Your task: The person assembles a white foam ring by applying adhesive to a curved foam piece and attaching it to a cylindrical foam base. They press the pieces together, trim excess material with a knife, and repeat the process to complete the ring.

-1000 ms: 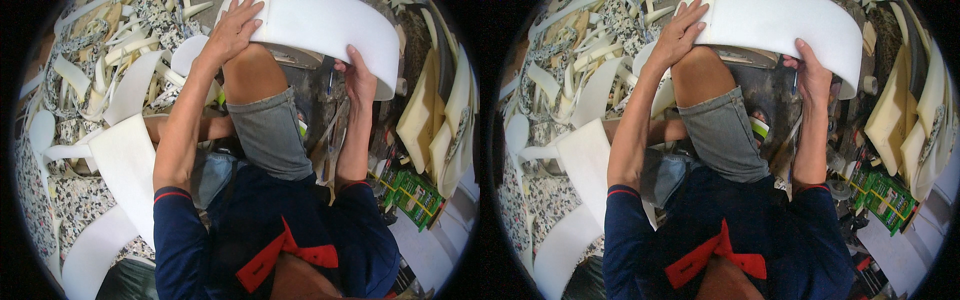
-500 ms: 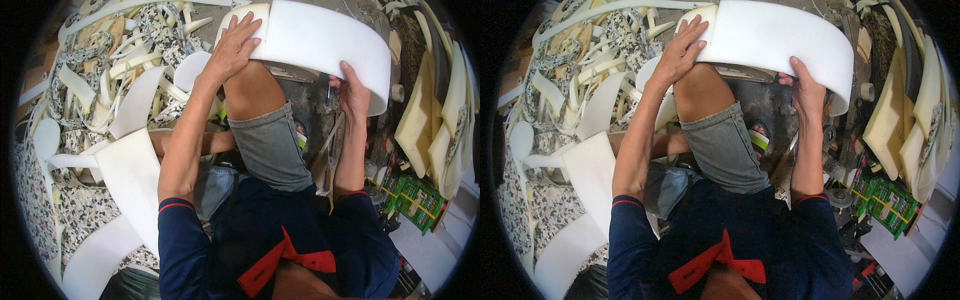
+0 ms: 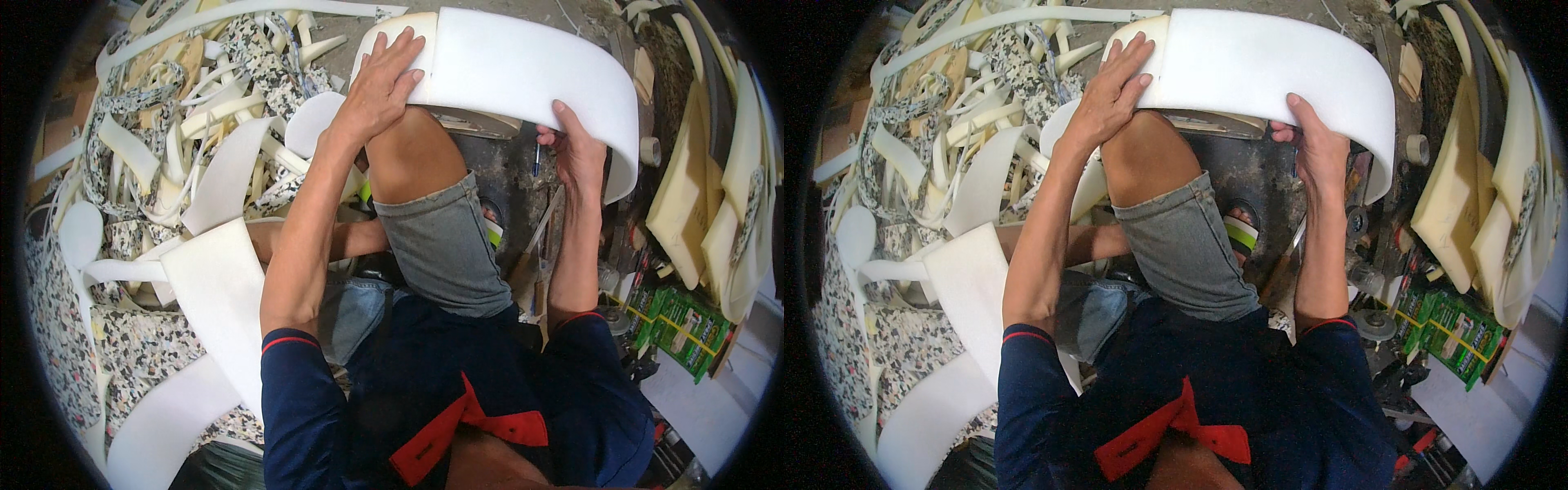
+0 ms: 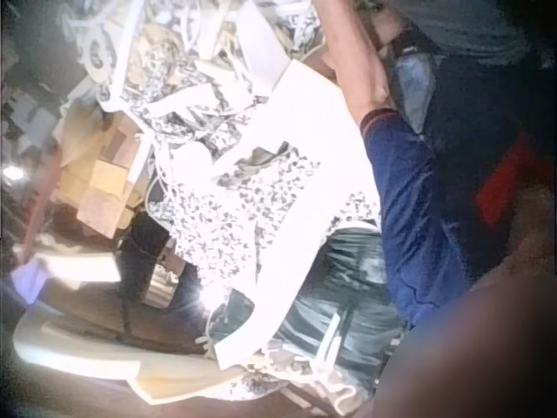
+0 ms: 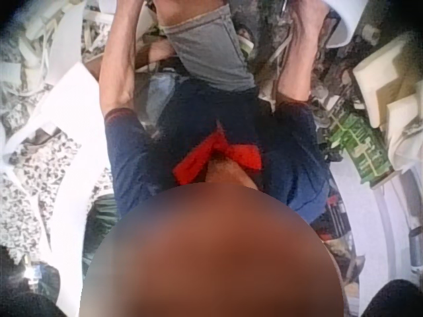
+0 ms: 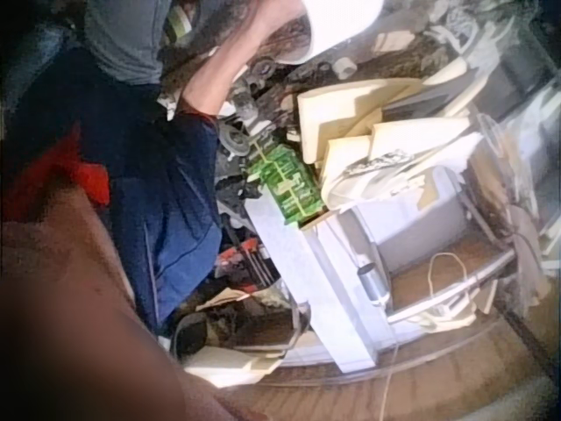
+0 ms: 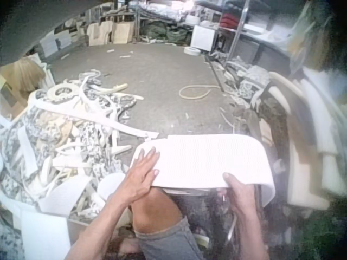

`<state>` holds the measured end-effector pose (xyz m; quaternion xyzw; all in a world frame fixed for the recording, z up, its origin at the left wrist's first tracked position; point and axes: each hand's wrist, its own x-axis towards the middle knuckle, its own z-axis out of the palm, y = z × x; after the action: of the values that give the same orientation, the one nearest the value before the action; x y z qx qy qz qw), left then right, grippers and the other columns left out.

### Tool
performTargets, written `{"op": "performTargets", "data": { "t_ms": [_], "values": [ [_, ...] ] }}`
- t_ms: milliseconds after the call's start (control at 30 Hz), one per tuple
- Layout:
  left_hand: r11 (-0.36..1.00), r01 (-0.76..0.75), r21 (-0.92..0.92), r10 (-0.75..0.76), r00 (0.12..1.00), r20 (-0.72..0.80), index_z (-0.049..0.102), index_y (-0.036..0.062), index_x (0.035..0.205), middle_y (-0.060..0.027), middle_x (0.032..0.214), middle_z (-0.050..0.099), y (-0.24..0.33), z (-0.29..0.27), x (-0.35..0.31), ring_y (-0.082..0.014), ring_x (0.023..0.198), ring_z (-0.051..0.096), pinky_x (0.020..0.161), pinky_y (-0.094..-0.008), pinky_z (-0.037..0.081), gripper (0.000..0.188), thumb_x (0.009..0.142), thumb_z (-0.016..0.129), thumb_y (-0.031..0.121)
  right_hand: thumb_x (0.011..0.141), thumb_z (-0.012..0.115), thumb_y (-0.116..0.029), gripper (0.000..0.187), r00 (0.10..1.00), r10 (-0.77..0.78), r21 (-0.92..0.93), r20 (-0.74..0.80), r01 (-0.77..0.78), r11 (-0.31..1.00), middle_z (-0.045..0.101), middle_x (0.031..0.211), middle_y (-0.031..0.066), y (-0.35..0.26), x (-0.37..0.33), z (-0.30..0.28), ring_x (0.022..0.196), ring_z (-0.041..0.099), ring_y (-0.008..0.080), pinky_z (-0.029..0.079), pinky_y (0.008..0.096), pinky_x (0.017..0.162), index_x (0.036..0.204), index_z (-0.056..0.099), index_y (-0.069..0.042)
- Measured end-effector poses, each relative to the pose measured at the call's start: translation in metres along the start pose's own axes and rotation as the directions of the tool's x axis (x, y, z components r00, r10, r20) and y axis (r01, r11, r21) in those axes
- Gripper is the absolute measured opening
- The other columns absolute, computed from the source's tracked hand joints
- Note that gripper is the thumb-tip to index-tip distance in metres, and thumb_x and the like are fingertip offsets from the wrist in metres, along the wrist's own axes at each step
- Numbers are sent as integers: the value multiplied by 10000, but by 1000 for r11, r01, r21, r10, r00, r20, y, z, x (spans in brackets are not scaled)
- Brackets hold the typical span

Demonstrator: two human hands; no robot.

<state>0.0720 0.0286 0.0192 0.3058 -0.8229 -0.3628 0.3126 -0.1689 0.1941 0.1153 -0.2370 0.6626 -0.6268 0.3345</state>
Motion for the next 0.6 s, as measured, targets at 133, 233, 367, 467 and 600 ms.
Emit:
{"op": "performTargets", "data": {
  "t_ms": [133, 233, 367, 467, 600],
  "values": [
    [999, -34, 21, 34, 999, 1, 470, 193, 1510, -167, 1611, 345, 2, 1, 3, -493, 1497, 197, 1213, -605, 179, 485, 1051, 454, 350, 882, 746, -86, 364, 999, 11, -24, -33, -12, 1000, 683, 945, 192, 0, 0, 0, 661, 686, 220, 569, 283, 510, 1146, 600, 118],
    [996, -56, 68, 53, 998, 44, 482, 245, 1504, -199, 1611, 326, 6, 0, 6, -527, 1485, 193, 1200, -636, 185, 468, 1058, 444, 380, 886, 740, -79, 353, 1000, 15, -6, -25, -15, 1000, 687, 945, 191, 1, 0, -1, 667, 690, 220, 567, 280, 500, 1144, 601, 119],
    [988, -69, 139, 58, 995, 85, 508, 292, 1483, -225, 1612, 303, 14, -1, 8, -547, 1478, 182, 1191, -655, 194, 454, 1054, 450, 429, 892, 734, -78, 347, 1000, 0, -6, -6, 0, 1000, 689, 952, 193, 1, 1, -2, 677, 695, 224, 570, 283, 506, 1140, 602, 125],
    [985, -44, 164, 28, 995, 95, 522, 272, 1474, -223, 1611, 307, 17, -1, 8, -545, 1480, 177, 1181, -665, 211, 467, 1049, 457, 455, 890, 742, -90, 347, 1000, -5, -21, 1, 5, 1000, 690, 957, 198, 1, 1, -2, 684, 697, 225, 574, 285, 521, 1128, 614, 127],
    [987, -16, 163, 2, 996, 85, 532, 256, 1469, -227, 1612, 302, 19, 1, 8, -546, 1479, 181, 1176, -667, 218, 468, 1052, 450, 452, 885, 757, -121, 363, 1000, 7, -42, -7, -7, 999, 694, 949, 201, 3, 2, 1, 706, 699, 223, 578, 283, 556, 1115, 633, 131]
  ]
}}
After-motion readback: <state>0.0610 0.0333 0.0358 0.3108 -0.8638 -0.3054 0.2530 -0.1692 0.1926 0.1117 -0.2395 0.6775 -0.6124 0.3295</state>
